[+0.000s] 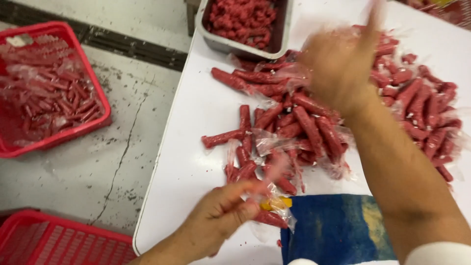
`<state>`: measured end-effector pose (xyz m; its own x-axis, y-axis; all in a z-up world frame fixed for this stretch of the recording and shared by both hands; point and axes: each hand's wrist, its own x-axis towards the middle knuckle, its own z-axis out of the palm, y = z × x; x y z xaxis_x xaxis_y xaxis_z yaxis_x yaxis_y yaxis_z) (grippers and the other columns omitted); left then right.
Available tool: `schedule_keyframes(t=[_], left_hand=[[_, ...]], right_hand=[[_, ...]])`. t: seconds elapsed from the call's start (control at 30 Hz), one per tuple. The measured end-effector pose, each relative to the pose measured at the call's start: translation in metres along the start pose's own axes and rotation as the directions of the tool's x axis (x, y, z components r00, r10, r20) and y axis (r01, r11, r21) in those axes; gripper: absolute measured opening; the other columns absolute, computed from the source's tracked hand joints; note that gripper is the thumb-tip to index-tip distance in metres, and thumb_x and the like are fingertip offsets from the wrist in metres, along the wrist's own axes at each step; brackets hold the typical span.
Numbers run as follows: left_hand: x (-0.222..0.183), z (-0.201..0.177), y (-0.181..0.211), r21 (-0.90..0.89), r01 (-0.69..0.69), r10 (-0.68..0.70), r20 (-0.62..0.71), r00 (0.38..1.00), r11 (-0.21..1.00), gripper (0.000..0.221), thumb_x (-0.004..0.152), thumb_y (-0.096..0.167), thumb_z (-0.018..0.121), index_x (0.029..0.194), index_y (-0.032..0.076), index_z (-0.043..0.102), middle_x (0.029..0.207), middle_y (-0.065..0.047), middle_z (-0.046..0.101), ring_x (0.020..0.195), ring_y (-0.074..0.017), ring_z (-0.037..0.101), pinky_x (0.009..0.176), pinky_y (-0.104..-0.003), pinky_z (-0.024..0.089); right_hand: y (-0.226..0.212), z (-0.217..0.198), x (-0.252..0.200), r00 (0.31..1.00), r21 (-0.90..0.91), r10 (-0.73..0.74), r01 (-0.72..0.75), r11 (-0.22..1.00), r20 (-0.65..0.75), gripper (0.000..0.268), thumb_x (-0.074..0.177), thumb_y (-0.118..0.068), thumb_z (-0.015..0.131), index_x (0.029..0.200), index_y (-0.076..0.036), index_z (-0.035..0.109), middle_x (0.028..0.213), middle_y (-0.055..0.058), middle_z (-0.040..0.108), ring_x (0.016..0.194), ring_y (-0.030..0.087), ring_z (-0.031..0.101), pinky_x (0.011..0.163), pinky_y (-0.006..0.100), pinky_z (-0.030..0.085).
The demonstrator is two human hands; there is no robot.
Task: The person removes plastic wrappers from red sausage-like objects by hand, one at a time, and places the unwrapped items into a pink basket.
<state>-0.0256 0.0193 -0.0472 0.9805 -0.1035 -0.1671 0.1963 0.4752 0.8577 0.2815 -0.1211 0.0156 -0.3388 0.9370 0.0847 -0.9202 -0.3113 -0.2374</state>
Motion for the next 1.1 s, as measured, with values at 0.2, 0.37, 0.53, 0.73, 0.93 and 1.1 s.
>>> schedule_keyframes(t=[0.2, 0.37, 0.53, 0.73, 0.93, 1.1], left_hand=[[0.012, 0.002, 0.002, 0.467, -0.257, 0.188, 0.189, 0.964, 0.846, 0.018, 0.099, 0.023, 0.061, 0.102, 0.008, 0.070, 0.078, 0.003, 0.065, 0.068, -0.0101, 0.058, 0.059, -0.026, 0.046], [0.026, 0.016, 0.013, 0.911, -0.412, 0.804, 0.260, 0.535, -0.020, 0.014, 0.091, 0.005, 0.067, 0.099, 0.016, 0.071, 0.102, -0.008, 0.061, 0.077, -0.0278, 0.055, 0.074, -0.042, 0.041], [0.045, 0.045, 0.009, 0.833, -0.538, 0.801, 0.229, 0.553, 0.133, 0.017, 0.101, 0.016, 0.060, 0.110, 0.007, 0.071, 0.107, -0.012, 0.064, 0.092, -0.0328, 0.063, 0.082, -0.043, 0.050], [0.017, 0.084, -0.001, 0.410, -0.750, 0.683, 0.328, 0.652, 0.519, 0.026, 0.106, 0.022, 0.050, 0.095, 0.006, 0.067, 0.091, -0.005, 0.069, 0.082, -0.0197, 0.069, 0.078, -0.033, 0.057], [-0.041, 0.088, -0.014, 0.463, -0.563, 0.383, 0.429, 0.818, 0.685, 0.051, 0.101, 0.046, 0.041, 0.107, 0.001, 0.066, 0.089, -0.008, 0.071, 0.081, -0.0223, 0.069, 0.081, -0.036, 0.053], [-0.054, 0.055, -0.122, -0.159, 0.479, -0.447, 0.201, 0.872, 0.863, 0.074, 0.095, 0.058, 0.033, 0.146, 0.005, 0.044, 0.124, -0.030, 0.068, 0.088, -0.0463, 0.074, 0.063, -0.044, 0.061]], right_hand=[[-0.045, 0.001, 0.077, 0.647, -0.724, -0.397, -0.686, 0.071, -0.652, 0.075, 0.089, -0.001, 0.050, 0.160, -0.019, 0.033, 0.151, 0.016, 0.034, 0.130, 0.029, 0.031, 0.097, 0.052, 0.021], [0.074, -0.040, 0.007, 0.723, 0.668, -0.674, -0.427, -0.609, -0.153, 0.035, 0.118, -0.027, 0.030, 0.143, -0.007, 0.044, 0.091, -0.004, 0.040, 0.109, 0.009, 0.049, 0.129, 0.057, -0.016], [0.210, -0.007, 0.010, 0.572, -0.993, -0.820, -0.105, -0.050, -0.020, 0.050, 0.104, -0.043, 0.045, 0.120, 0.004, 0.052, 0.140, 0.019, 0.055, 0.135, 0.031, 0.052, 0.119, 0.044, 0.038], [0.272, 0.036, -0.034, 0.487, -0.830, -0.872, -0.468, -0.304, 0.045, 0.028, 0.097, -0.018, 0.031, 0.097, -0.009, 0.057, 0.138, 0.016, 0.058, 0.154, 0.044, 0.030, 0.127, 0.060, -0.012], [0.329, 0.019, -0.098, 0.542, -0.549, -0.827, -0.651, -0.524, 0.146, 0.024, 0.101, -0.001, 0.038, 0.084, -0.009, 0.053, 0.149, 0.013, 0.051, 0.153, 0.044, 0.019, 0.120, 0.069, -0.012], [0.377, -0.025, -0.102, 0.647, -0.153, -0.741, -0.726, -0.671, 0.180, 0.015, 0.097, -0.010, 0.061, 0.099, -0.023, 0.068, 0.137, 0.005, 0.064, 0.122, 0.033, 0.062, 0.107, 0.054, 0.029]])
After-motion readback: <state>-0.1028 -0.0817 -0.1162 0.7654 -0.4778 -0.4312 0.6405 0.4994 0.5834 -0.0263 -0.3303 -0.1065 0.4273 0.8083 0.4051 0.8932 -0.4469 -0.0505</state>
